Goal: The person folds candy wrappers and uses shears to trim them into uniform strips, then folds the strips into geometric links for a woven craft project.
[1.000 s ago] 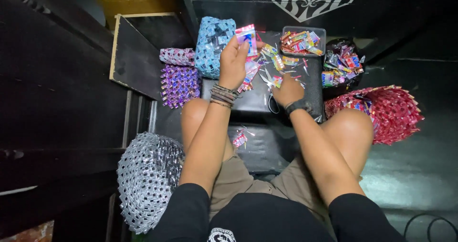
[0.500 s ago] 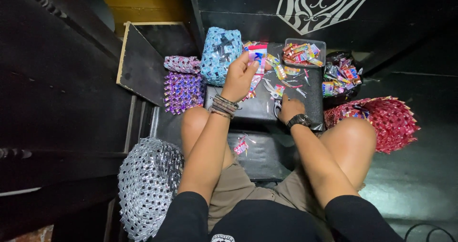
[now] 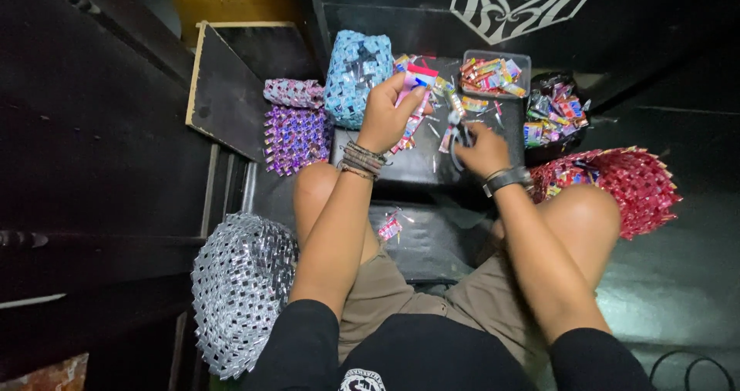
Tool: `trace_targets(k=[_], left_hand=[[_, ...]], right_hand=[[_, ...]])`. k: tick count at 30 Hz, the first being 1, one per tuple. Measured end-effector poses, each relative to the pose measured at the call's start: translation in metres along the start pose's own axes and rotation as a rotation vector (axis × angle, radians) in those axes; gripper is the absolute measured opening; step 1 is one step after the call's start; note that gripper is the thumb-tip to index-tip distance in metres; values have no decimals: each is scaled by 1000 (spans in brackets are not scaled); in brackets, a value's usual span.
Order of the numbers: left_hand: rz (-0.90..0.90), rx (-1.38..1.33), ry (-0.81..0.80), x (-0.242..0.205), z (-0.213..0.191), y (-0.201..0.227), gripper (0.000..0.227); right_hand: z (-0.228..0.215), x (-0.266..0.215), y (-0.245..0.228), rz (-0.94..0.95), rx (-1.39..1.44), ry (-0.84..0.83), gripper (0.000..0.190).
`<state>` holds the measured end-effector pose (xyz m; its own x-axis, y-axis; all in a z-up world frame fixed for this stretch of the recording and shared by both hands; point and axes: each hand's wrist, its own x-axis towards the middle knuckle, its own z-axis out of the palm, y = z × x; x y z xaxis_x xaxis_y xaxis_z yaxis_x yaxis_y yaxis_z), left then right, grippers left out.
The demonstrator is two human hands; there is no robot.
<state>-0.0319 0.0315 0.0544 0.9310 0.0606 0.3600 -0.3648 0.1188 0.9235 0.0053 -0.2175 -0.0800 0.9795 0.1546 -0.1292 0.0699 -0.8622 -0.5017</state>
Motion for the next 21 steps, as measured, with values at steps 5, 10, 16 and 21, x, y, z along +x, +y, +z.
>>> trace_targets(k=[5, 10, 16, 21], left_hand=[[-68, -30, 5, 1, 4, 2, 15], [-73, 19, -5, 2, 12, 3, 17], [-75, 180, -4, 1, 18, -4, 18], [-94, 237, -37, 4, 25, 7, 23]], right_hand=[[-74, 3, -20, -275, 447, -13, 52], [-126, -21, -37, -446, 632, -190, 61], [-108, -31, -6, -402, 644, -229, 63], [-119, -41, -17, -382, 724, -286, 69]])
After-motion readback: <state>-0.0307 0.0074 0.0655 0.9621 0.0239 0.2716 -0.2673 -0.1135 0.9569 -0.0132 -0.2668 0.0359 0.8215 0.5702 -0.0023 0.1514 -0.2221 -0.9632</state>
